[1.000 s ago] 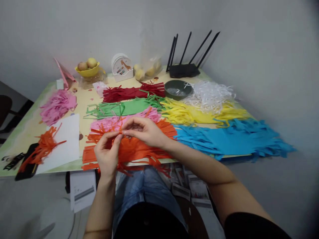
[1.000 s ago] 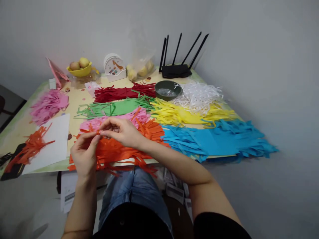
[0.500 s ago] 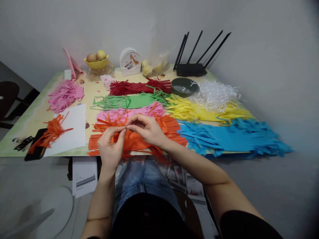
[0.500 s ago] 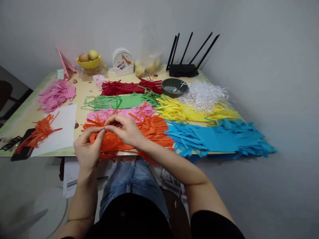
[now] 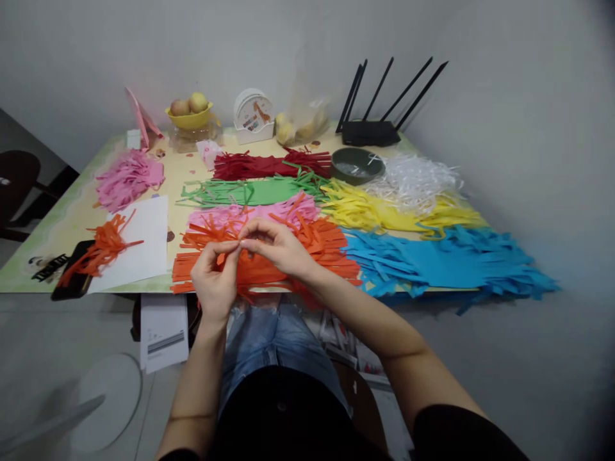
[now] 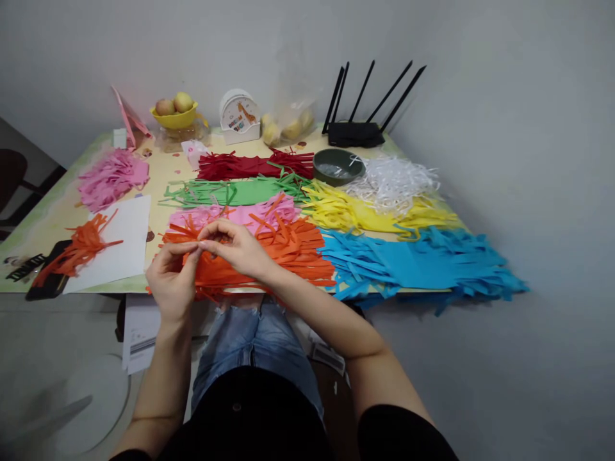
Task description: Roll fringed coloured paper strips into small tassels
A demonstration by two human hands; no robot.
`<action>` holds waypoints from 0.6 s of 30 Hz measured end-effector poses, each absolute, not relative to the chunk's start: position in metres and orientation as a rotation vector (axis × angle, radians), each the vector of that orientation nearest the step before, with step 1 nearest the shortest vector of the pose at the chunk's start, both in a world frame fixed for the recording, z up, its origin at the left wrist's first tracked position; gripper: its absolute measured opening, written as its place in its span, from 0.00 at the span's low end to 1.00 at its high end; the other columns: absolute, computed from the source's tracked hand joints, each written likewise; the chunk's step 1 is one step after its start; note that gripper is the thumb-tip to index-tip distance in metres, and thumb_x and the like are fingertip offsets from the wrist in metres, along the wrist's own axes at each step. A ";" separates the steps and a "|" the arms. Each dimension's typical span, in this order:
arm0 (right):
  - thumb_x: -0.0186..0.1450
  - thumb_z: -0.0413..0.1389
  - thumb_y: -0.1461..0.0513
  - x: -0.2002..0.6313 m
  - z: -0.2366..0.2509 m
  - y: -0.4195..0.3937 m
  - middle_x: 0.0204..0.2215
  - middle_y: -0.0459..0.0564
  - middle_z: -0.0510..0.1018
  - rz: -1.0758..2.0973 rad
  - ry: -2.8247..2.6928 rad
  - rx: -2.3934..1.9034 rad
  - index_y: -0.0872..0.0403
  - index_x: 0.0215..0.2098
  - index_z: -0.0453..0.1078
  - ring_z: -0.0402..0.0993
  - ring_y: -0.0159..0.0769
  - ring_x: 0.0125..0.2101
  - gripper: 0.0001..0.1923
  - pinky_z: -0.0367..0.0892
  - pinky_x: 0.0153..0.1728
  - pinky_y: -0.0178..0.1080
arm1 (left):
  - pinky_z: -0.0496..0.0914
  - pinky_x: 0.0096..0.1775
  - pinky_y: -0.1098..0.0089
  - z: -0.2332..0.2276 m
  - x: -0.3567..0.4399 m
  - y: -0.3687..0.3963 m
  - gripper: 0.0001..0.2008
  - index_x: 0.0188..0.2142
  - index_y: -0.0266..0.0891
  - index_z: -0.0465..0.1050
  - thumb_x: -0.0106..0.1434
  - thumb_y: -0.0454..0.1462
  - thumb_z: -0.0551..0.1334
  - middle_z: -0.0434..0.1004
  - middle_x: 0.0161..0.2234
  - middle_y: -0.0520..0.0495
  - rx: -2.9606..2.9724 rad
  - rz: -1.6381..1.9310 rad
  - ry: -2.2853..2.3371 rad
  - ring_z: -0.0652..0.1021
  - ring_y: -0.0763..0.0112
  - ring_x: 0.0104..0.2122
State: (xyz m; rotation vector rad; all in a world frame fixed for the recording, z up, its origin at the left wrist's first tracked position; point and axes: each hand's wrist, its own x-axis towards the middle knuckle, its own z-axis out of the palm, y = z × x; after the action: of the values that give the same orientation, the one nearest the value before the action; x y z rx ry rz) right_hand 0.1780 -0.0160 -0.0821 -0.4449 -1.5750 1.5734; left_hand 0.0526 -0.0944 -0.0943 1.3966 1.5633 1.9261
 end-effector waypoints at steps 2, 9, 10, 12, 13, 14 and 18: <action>0.60 0.65 0.50 0.179 -0.082 -0.018 0.33 0.47 0.73 1.508 -1.613 -0.480 0.56 0.34 0.72 0.70 0.30 0.33 0.18 0.67 0.34 0.34 | 0.74 0.41 0.72 -0.097 0.052 -0.095 0.03 0.33 0.39 0.78 0.59 0.34 0.69 0.80 0.31 0.50 1.371 1.926 1.567 0.80 0.73 0.34; 0.60 0.65 0.53 0.188 -0.092 -0.029 0.28 0.46 0.74 1.467 -1.712 -0.529 0.57 0.30 0.76 0.70 0.31 0.31 0.14 0.64 0.35 0.36 | 0.74 0.35 0.73 -0.112 0.039 -0.100 0.16 0.31 0.39 0.78 0.47 0.43 0.77 0.81 0.28 0.48 0.913 1.603 1.152 0.80 0.72 0.29; 0.60 0.65 0.52 0.187 -0.094 -0.031 0.28 0.46 0.74 1.478 -1.706 -0.536 0.57 0.29 0.76 0.69 0.30 0.30 0.15 0.63 0.34 0.35 | 0.73 0.34 0.74 -0.114 0.038 -0.101 0.16 0.28 0.39 0.77 0.45 0.43 0.78 0.80 0.26 0.49 0.852 1.594 1.123 0.79 0.73 0.28; 0.59 0.66 0.50 0.186 -0.098 -0.033 0.26 0.46 0.73 1.508 -1.688 -0.553 0.57 0.27 0.76 0.68 0.30 0.28 0.17 0.62 0.32 0.35 | 0.73 0.34 0.74 -0.117 0.039 -0.104 0.17 0.24 0.38 0.75 0.42 0.43 0.79 0.79 0.25 0.50 0.769 1.596 1.102 0.78 0.74 0.27; 0.59 0.66 0.50 0.186 -0.099 -0.034 0.26 0.46 0.73 1.520 -1.672 -0.561 0.57 0.27 0.76 0.68 0.29 0.28 0.18 0.63 0.32 0.35 | 0.73 0.34 0.74 -0.119 0.039 -0.105 0.18 0.23 0.38 0.74 0.41 0.43 0.79 0.79 0.25 0.50 0.748 1.598 1.103 0.78 0.74 0.27; 0.58 0.66 0.49 0.185 -0.100 -0.035 0.25 0.46 0.73 1.528 -1.650 -0.565 0.57 0.27 0.75 0.68 0.30 0.28 0.19 0.63 0.32 0.35 | 0.73 0.35 0.74 -0.120 0.040 -0.106 0.19 0.22 0.38 0.73 0.41 0.43 0.79 0.79 0.25 0.50 0.735 1.599 1.109 0.79 0.74 0.27; 0.59 0.65 0.48 0.180 -0.099 -0.038 0.25 0.46 0.74 1.492 -1.553 -0.567 0.55 0.28 0.74 0.70 0.31 0.28 0.18 0.67 0.34 0.36 | 0.73 0.36 0.72 -0.124 0.044 -0.111 0.19 0.21 0.37 0.71 0.42 0.43 0.78 0.78 0.25 0.50 0.744 1.587 1.152 0.79 0.72 0.28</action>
State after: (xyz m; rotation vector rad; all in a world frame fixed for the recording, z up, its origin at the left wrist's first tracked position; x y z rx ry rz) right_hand 0.1796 -0.0376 -0.0992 -0.5674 -1.5529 1.4923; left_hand 0.0444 -0.1112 -0.1245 0.7444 1.1517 1.5868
